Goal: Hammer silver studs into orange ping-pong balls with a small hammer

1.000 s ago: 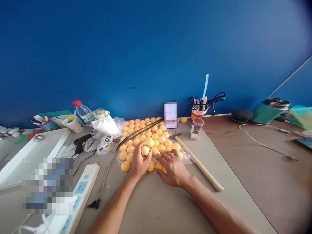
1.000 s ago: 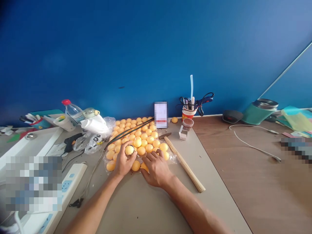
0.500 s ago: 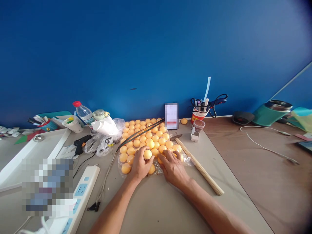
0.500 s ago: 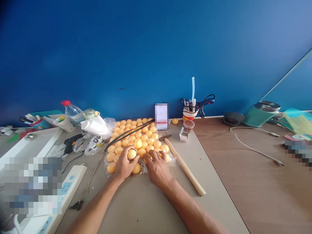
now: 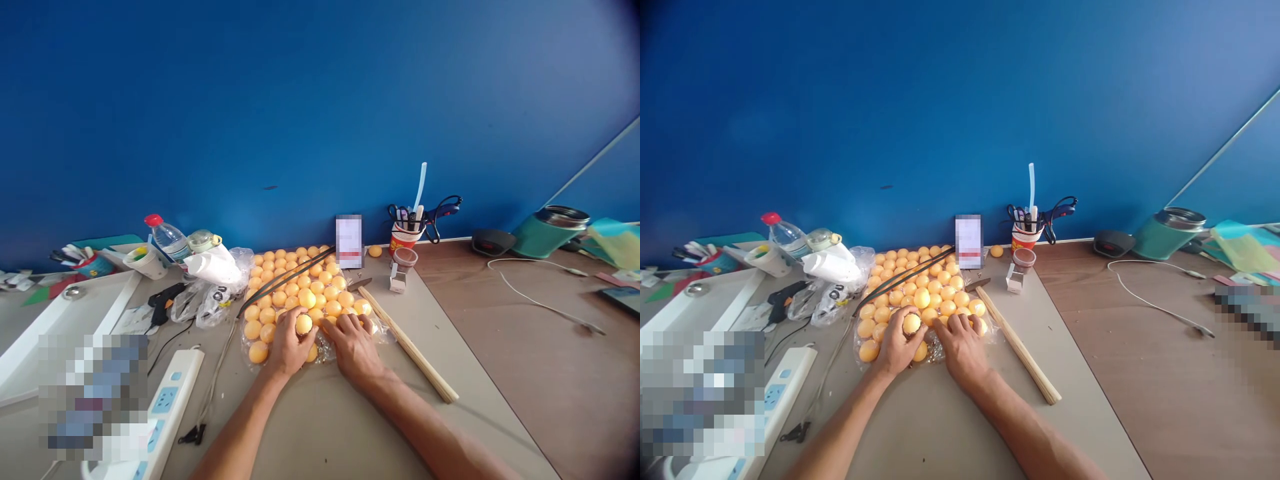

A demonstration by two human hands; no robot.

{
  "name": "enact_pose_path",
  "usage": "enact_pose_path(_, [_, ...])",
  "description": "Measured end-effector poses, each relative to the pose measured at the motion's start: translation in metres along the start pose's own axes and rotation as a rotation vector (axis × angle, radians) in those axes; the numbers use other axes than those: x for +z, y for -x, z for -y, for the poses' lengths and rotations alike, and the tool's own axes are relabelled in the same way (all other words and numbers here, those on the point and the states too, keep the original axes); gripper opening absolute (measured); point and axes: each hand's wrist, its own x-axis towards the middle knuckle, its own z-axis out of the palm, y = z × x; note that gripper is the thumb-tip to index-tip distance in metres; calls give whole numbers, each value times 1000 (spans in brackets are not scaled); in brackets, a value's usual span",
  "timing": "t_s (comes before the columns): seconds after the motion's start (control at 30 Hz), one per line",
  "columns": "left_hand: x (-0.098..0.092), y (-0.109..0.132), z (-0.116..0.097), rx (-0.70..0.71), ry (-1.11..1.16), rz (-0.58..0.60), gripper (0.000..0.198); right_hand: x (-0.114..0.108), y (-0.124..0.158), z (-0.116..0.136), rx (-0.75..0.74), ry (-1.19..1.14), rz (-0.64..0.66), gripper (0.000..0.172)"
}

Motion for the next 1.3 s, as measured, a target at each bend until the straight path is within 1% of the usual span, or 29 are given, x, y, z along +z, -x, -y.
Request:
enact_pose_path(0.17, [0, -2, 0, -26, 38, -15, 33, -8, 1, 6, -50, -20, -12, 31])
enact_pose_path(0.3, [0, -3, -1, -42, 65, -25, 33, -12, 2, 12, -101, -53, 20, 23])
enact_pose_path(0.4, [0, -3, -2, -49, 79, -23, 34, -10, 1, 13, -95, -40, 45, 20])
enact_pose_path(0.53, [0, -4, -3, -49, 100, -47, 34, -3, 1, 13, -70, -20, 55, 17])
enact_pose_path(0.63, [0, -5, -5, -63, 110, -49, 35, 1, 2, 14, -67, -22, 51, 20])
enact_pose_path(0.77, [-1, -4, -8, -40, 106, -58, 35, 0, 4, 14, -77, -71, 25, 20])
enact_pose_path(0.93, [-1, -2, -9, -19, 97, -43, 34, -5, 3, 11, -69, -161, -48, 21])
enact_pose_path(1.1, [-2, -3, -8, -9, 84, -18, 34, -3, 0, 10, -53, -171, -43, 23])
enact_pose_path(1.23, [-2, -2, -6, -26, 77, 9, 33, -5, 0, 12, -52, -182, -49, 16])
enact_pose_path(1.3, [-3, -2, -6, -47, 72, 25, 34, -7, 0, 12, -84, -207, -87, 13])
